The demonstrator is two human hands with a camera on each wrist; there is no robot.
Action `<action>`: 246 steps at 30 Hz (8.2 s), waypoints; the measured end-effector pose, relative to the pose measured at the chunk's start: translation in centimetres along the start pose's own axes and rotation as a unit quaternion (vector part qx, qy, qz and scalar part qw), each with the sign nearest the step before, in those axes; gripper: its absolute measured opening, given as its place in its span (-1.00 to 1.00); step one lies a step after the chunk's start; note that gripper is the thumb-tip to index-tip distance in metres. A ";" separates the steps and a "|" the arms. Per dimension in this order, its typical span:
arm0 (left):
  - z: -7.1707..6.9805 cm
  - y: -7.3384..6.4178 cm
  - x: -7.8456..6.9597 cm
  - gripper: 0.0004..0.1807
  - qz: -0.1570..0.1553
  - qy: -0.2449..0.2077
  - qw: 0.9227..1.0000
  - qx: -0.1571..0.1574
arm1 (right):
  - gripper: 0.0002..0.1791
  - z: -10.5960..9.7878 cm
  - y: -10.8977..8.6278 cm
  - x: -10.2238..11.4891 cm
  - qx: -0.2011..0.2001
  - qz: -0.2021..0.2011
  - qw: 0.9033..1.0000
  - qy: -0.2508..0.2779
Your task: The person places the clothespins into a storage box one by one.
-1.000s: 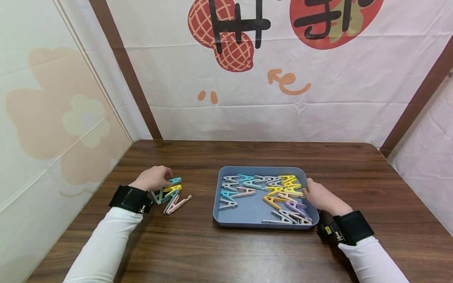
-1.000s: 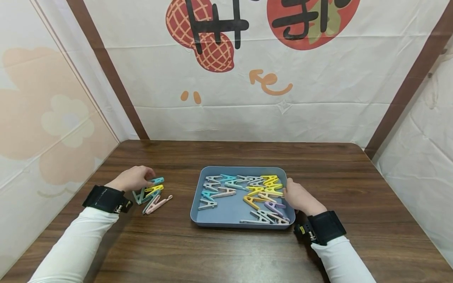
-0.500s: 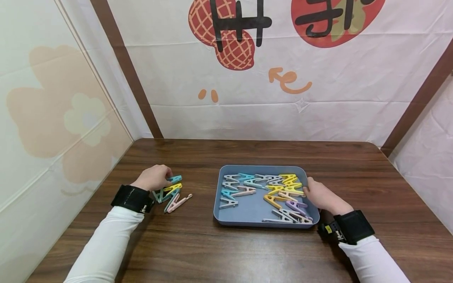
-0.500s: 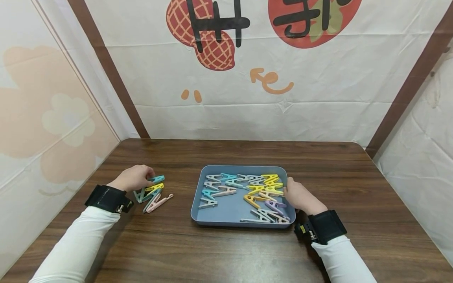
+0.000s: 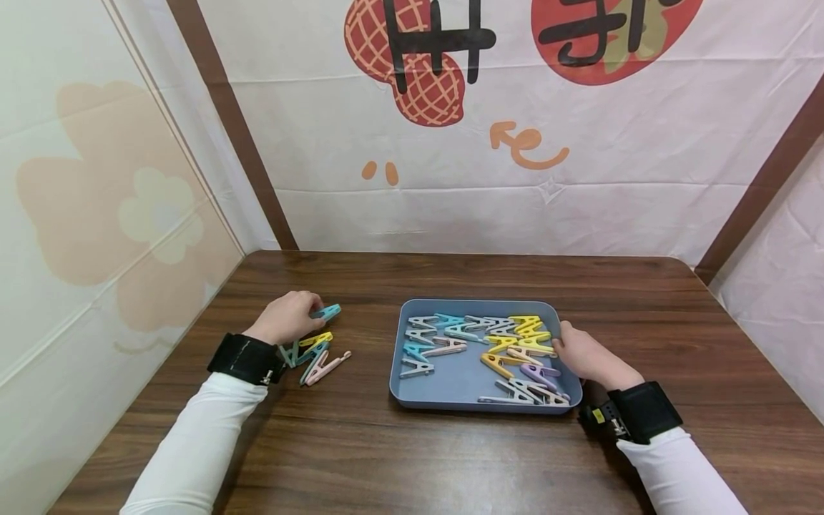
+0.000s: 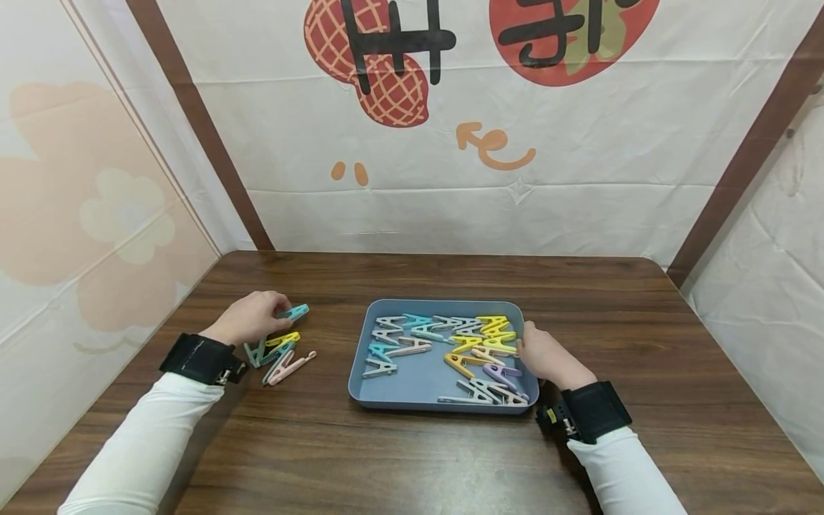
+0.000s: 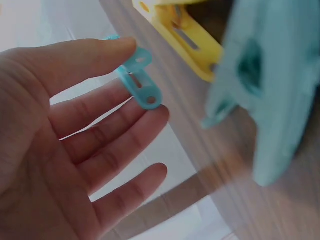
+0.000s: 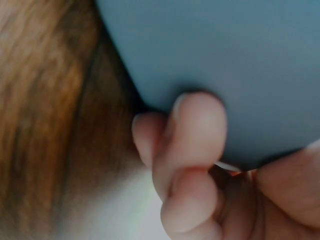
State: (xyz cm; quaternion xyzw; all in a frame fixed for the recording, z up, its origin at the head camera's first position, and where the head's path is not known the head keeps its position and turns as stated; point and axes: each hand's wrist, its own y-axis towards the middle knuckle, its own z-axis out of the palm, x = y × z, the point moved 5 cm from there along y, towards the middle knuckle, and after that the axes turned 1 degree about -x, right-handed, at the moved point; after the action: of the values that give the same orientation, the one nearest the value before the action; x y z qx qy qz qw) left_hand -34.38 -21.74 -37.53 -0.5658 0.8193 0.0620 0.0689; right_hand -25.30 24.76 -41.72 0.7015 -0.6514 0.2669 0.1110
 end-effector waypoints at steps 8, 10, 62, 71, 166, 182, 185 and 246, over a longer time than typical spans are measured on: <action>-1.1 0.3 -2.9 -0.77 0.039 0.002 0.998 -0.046 | -0.62 0.0 0.1 0.0 0.000 -0.004 1.000 0.001; -1.4 0.3 -3.8 -0.76 0.050 0.001 0.997 -0.052 | -0.61 -0.1 0.1 0.0 0.000 -0.006 1.000 0.000; 5.0 -0.4 -22.4 -0.86 0.319 0.125 0.933 0.110 | -0.66 -0.2 0.0 0.1 -0.010 -0.017 1.000 0.004; 5.1 -0.1 -21.8 -0.86 0.316 0.155 0.933 0.083 | -0.72 -0.2 -0.1 0.1 -0.009 -0.023 1.000 0.006; -1.3 -1.8 0.9 -0.58 -0.099 0.004 0.995 -0.028 | -0.59 -0.1 -0.1 0.2 -0.009 -0.008 1.000 0.002; -3.5 -2.7 -12.3 -0.65 0.164 -0.020 0.981 -0.100 | -0.58 -0.1 0.1 0.0 -0.002 -0.010 1.000 0.010; -3.1 -3.5 -14.9 -0.68 0.216 -0.021 0.972 -0.088 | -0.59 -0.1 0.1 0.1 -0.003 -0.011 1.000 0.006; 4.2 -3.1 -21.4 -0.76 0.344 0.133 0.926 0.080 | -0.61 0.0 -0.1 0.1 0.000 -0.006 1.000 0.014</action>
State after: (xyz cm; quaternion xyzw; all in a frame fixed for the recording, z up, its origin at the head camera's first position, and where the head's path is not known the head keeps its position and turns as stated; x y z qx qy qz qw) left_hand -23.82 -2.45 -37.87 -0.2454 0.9674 -0.0594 -0.0209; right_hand -25.20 24.68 -41.61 0.7018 -0.6453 0.2763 0.1215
